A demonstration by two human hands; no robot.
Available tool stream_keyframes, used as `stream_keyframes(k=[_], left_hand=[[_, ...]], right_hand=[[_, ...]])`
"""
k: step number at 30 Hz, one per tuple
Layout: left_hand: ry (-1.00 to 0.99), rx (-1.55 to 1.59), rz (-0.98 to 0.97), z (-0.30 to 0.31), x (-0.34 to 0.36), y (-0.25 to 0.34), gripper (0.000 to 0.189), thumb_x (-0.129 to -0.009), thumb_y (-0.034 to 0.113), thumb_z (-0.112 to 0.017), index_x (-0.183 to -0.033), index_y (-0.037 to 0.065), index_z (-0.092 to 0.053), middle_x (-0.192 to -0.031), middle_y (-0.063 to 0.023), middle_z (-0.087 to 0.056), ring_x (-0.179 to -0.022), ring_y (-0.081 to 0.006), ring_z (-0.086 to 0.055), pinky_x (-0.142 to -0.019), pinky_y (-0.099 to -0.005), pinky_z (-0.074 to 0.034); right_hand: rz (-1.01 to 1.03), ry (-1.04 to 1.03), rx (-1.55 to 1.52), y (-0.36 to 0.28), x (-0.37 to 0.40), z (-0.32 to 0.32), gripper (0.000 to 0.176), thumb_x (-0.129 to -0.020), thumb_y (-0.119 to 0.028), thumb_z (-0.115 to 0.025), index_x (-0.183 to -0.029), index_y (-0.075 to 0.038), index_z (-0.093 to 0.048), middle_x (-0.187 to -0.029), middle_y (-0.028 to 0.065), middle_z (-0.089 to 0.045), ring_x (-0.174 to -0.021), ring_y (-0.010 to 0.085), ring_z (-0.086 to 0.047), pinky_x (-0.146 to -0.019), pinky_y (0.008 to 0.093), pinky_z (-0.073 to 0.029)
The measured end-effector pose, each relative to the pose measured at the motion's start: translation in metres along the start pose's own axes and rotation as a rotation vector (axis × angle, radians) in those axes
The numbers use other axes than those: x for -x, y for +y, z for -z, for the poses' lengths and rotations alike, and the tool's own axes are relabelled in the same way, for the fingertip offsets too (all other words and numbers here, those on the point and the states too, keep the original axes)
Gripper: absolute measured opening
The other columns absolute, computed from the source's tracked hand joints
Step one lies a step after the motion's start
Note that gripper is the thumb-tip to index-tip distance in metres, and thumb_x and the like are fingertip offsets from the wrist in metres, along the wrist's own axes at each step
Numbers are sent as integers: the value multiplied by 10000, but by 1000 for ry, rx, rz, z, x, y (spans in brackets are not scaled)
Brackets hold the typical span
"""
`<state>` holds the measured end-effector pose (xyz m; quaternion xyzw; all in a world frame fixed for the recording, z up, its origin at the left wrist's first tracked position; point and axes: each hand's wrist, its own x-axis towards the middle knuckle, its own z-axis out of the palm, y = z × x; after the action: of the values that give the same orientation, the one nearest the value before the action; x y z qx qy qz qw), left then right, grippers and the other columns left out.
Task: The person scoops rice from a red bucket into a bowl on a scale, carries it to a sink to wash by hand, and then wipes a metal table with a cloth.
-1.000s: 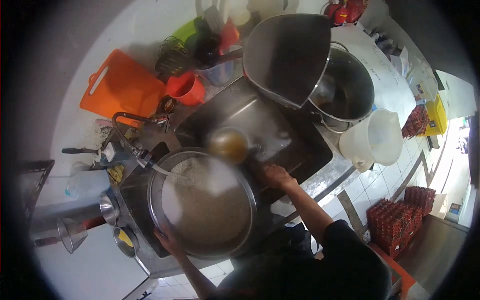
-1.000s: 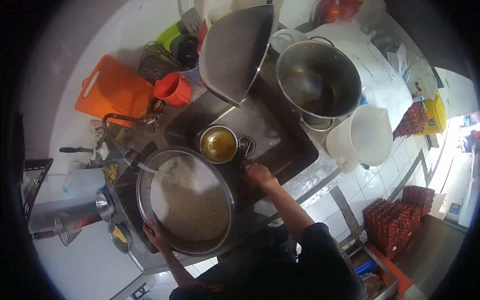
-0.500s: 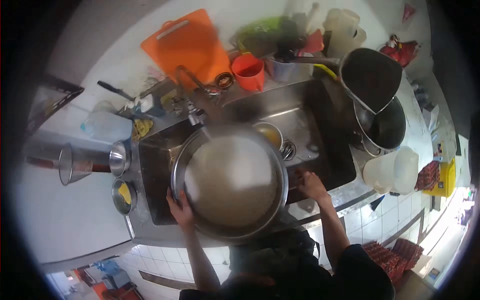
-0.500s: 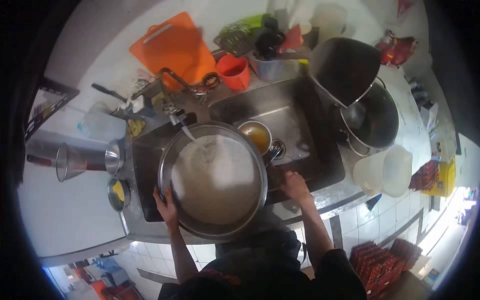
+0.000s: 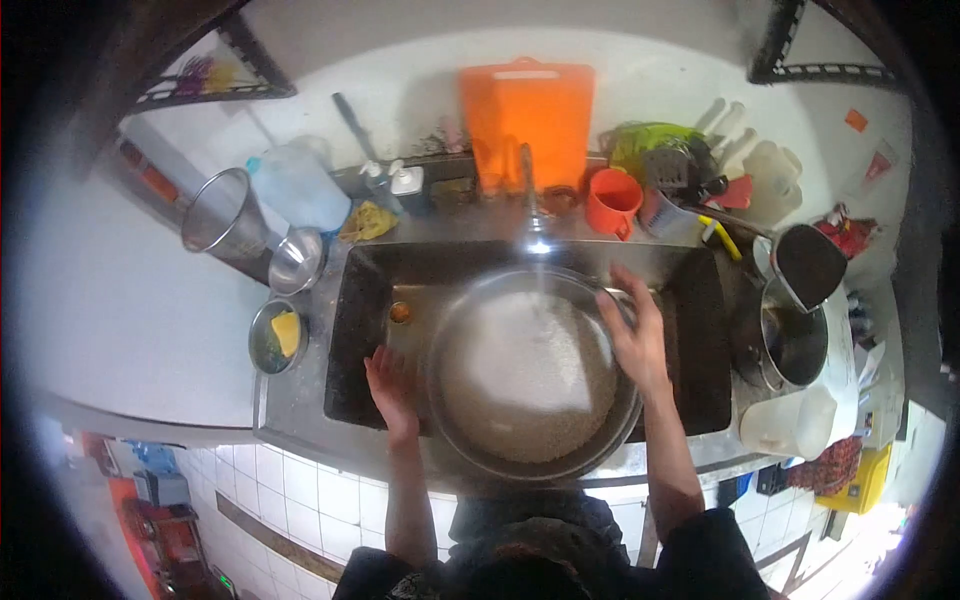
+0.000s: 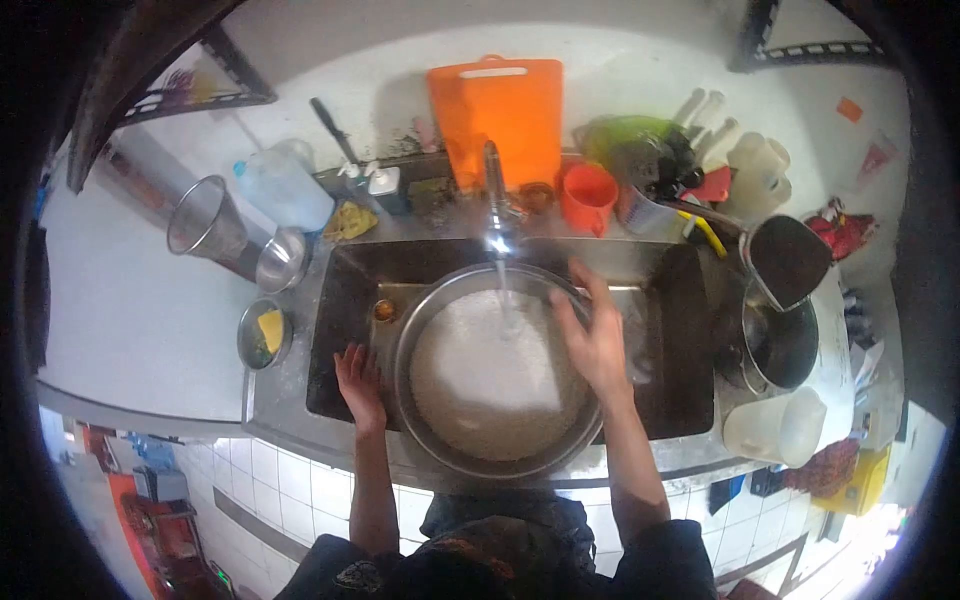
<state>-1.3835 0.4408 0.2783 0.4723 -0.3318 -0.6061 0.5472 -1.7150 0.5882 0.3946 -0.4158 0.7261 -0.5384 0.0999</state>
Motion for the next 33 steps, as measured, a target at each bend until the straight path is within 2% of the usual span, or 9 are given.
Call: stream_keyframes(k=[3,5,9,14,18,20,23,27,33], left_hand=[[-75,297,148,-9,-19,28,694,-1004,555,-346,-1467,38,-344,-1506,-206,-332,-1385,-370,-354,-1158,-508,-222],[-142,639,263,0,-51,18,730,-985,587,-355,-1436,12,-378,-1492,-213,-350,-1380,-374,-357,-1157,-511,-240],[-210,742,300,-2,-115,-20,745,-969,590,-397,-1414,-7,-393,-1477,-224,-364,-1373,-368,-369,-1147,-510,-286],[-483,-603,-84,-51,-188,-66,539,-974,360,-552,-1336,-24,-444,-1372,-220,-468,-1305,-355,-467,-1084,-470,-418],[-528,-602,-210,-82,-230,-108,427,-950,256,-621,-1248,-26,-504,-1224,-188,-589,-1039,-265,-642,-889,-359,-555],[-508,-616,-683,-93,-230,-114,323,-933,211,-653,-1147,-21,-582,-934,-103,-669,-674,-124,-624,-567,-227,-530],[-250,134,518,-145,-165,-14,224,-935,182,-654,-1063,-1,-639,-684,2,-592,-478,-39,-465,-395,-171,-368],[-350,-126,359,-157,-183,-29,207,-937,189,-655,-1016,-1,-665,-637,10,-567,-468,-48,-459,-385,-192,-346],[-411,95,287,-166,-173,-31,433,-933,238,-654,-1285,12,-544,-1115,-144,-663,-861,-164,-676,-694,-249,-538]], right_hand=[[82,6,-38,-24,-62,-48,441,-939,-284,-627,-1254,16,-550,-1242,241,-611,-1107,364,-620,-957,444,-466],[-117,-421,51,-30,-98,-72,467,-943,-295,-620,-1281,12,-523,-1236,266,-604,-1134,359,-608,-953,458,-461],[-8,-324,-19,22,-146,-153,477,-950,-308,-618,-1308,-15,-502,-1143,232,-642,-1054,328,-634,-932,451,-464],[-197,-490,-456,20,-166,-218,497,-955,-329,-632,-1307,-39,-434,-1159,103,-543,-1090,207,-522,-945,365,-423],[-162,-398,-429,6,-169,-230,468,-950,-318,-645,-1268,-52,-429,-1097,77,-527,-1044,192,-512,-940,348,-417],[-125,-288,-479,7,-170,-240,423,-944,-308,-658,-1196,-51,-436,-1044,60,-515,-998,175,-508,-908,338,-425],[-180,-339,-591,20,-176,-249,408,-936,-309,-674,-1159,-58,-442,-1014,47,-506,-967,163,-503,-877,326,-429],[-205,-378,-621,19,-174,-246,399,-936,-293,-679,-1152,-62,-436,-1000,39,-501,-943,154,-511,-859,314,-436],[-163,-319,-632,18,-171,-238,364,-979,-259,-611,-1236,-51,-457,-1029,57,-614,-928,159,-598,-819,338,-511]])
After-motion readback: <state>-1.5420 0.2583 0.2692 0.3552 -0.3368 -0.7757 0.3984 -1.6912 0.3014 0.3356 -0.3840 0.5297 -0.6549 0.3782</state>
